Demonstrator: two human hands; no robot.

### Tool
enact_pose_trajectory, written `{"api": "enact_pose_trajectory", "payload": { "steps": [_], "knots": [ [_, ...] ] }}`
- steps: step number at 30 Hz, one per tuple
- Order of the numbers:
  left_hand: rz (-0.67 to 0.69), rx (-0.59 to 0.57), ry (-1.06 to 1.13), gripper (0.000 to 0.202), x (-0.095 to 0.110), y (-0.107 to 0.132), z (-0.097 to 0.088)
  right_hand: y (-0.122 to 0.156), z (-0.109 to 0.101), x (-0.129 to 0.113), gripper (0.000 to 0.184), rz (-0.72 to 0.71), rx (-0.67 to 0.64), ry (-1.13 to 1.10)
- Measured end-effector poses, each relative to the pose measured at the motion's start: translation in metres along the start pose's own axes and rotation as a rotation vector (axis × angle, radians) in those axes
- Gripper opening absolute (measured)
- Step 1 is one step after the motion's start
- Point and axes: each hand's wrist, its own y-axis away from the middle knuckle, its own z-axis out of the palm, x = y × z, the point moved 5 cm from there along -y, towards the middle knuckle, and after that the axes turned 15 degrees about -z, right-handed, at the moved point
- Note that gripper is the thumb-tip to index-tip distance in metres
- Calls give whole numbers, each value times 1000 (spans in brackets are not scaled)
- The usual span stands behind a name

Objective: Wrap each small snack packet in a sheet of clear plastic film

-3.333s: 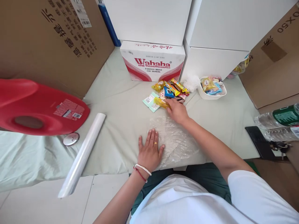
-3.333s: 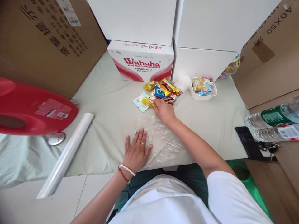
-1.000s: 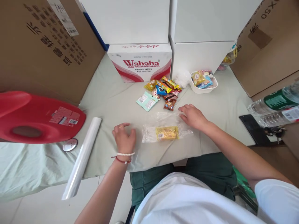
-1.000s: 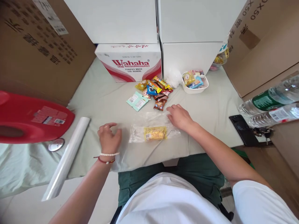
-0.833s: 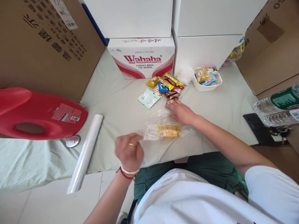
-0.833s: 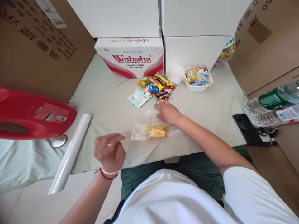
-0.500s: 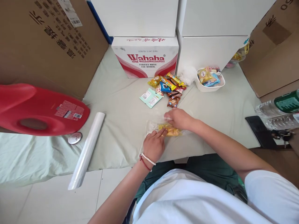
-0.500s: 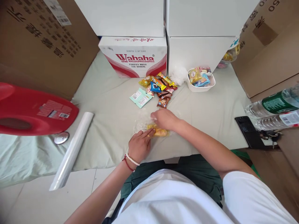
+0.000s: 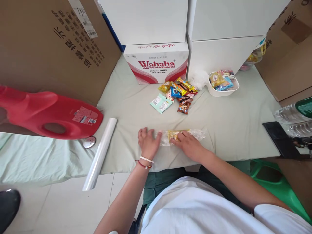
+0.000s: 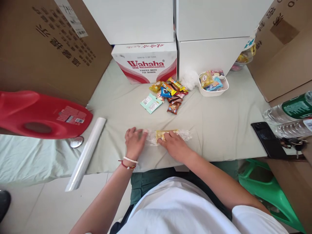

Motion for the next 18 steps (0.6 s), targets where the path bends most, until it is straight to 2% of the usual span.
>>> {"api": "enact_pose_trajectory", "payload": {
  "steps": [3,5,7,9,11,14,16,18],
  "knots": [
    [117,-77,-35,21,22,17,7,1,2,-2,45,14,23,-4],
    [145,-127,59,12,35,30,12,3,5,-3,48,18,54,-23],
    [192,-210,156,14,48,43,18,8,7,-4,46,22,103,-60],
    [304,-279,159,21,61,56,25,18,7,-5,40,13,178,-116],
    [423,-274,56,30,68,67,30,33,7,-8,37,-28,263,-192],
    [515,-194,-191,36,68,80,35,63,8,-9,30,-80,382,-362],
    [556,-148,-338,45,66,88,39,84,10,3,25,56,515,-489],
    [598,-107,-444,56,65,95,44,104,13,25,29,358,681,-507]
  ]
}}
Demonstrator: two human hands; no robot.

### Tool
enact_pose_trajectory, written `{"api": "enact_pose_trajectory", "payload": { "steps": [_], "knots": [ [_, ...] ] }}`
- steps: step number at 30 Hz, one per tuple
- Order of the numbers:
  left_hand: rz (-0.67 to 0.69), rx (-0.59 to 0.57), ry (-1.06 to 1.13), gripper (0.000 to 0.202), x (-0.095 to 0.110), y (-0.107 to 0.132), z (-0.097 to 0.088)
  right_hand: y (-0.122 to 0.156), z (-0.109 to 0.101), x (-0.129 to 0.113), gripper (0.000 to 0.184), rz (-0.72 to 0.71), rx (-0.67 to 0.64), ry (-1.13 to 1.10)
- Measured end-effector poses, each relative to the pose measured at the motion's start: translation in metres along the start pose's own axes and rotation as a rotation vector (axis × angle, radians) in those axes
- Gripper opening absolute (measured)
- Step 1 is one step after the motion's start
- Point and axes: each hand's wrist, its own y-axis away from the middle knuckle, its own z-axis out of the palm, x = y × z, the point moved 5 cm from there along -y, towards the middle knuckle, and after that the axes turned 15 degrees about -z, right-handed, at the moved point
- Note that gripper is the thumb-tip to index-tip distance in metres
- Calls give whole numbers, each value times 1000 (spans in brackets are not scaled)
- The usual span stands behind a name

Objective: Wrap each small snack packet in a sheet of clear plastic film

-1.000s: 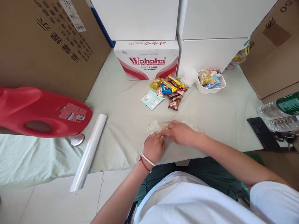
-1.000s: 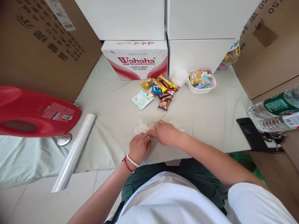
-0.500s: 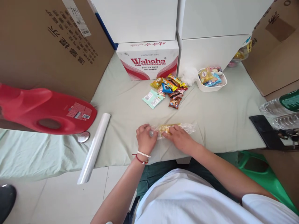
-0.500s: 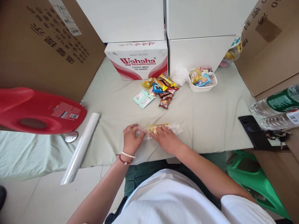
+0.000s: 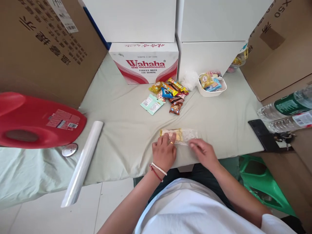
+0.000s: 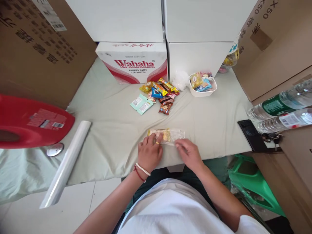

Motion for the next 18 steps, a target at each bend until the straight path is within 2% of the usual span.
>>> {"api": "enact_pose_trajectory", "payload": {
  "steps": [2,4,6,8,10,13,15,18],
  "knots": [
    [24,6,-67,62,5,3,5,0,-14,19,44,191,181,180],
    [28,8,-99,63,8,3,8,-9,-16,30,59,242,187,353],
    [28,11,-110,63,9,3,9,-23,-12,34,50,218,71,392],
    [33,22,-105,62,9,3,9,-36,-7,31,28,202,-45,303],
    [43,39,-89,60,8,4,9,-50,-5,20,16,207,-100,184],
    [53,76,-60,56,9,6,11,-77,8,-6,8,175,-166,155],
    [45,103,-40,51,10,7,14,-96,27,-22,4,148,-265,236],
    [54,137,29,49,6,12,14,-115,58,-35,13,141,-381,363]
  ]
}}
